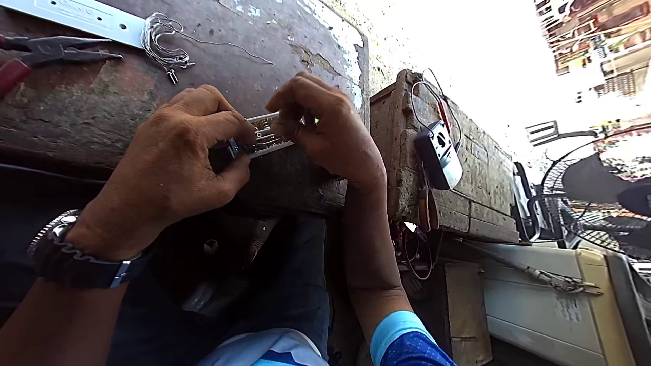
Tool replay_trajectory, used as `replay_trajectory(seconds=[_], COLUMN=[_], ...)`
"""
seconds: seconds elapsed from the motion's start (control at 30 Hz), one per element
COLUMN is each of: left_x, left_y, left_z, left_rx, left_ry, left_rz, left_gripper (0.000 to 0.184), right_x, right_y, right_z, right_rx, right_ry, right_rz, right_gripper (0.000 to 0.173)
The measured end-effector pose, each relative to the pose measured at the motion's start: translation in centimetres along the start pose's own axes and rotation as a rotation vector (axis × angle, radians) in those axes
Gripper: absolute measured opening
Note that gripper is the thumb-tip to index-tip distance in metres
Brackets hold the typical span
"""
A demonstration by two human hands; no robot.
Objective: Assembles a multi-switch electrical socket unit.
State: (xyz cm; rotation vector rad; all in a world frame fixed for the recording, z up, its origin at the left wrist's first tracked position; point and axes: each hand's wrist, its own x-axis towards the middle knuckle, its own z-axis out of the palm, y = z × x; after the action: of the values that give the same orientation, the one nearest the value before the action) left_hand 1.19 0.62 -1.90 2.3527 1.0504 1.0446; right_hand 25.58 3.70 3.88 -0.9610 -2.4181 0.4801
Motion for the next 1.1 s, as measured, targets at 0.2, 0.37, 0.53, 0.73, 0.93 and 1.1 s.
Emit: replay_trajectory(seconds=[0.2, 0.37, 0.53, 0.73, 0.93, 1.1], left_x=[0.0, -0.1, -0.1, 0.1, 0.1, 0.0], left_y=[-0.3, 0.2, 0.3, 0.0, -0.2, -0.1], left_z=[0.1, 0.3, 0.4, 0.5, 0.5, 0.4], left_rx=[0.007, 0.073, 0.078, 0.053, 0.053, 0.017], left_ry=[-0.001, -0.044, -0.039, -0.060, -0.065, -0.079], left_rz=[-0.007, -0.007, -0.021, -0.015, -0.001, 0.009], left_gripper=[0.033, 0.040, 0.041, 0.043, 0.048, 0.045], right_x=[-7.2, -10.4, -10.3, -6.8, -2.4, -0.6], right_y=[-3.3, -2.7, -3.0, -5.0, -5.2, -5.8], right_z=[-0.5, 3.0, 1.7, -4.6, -4.0, -2.6], right_rx=[-0.413, -0.488, -0.428, -0.033, 0.017, 0.036], right_ry=[0.291, 0.380, 0.641, 0.563, 0.293, 0.125], right_rz=[0.474, 0.704, 0.548, 0.130, 0.028, 0.081], right_gripper=[0.042, 0.053, 0.036, 0.048, 0.038, 0.034])
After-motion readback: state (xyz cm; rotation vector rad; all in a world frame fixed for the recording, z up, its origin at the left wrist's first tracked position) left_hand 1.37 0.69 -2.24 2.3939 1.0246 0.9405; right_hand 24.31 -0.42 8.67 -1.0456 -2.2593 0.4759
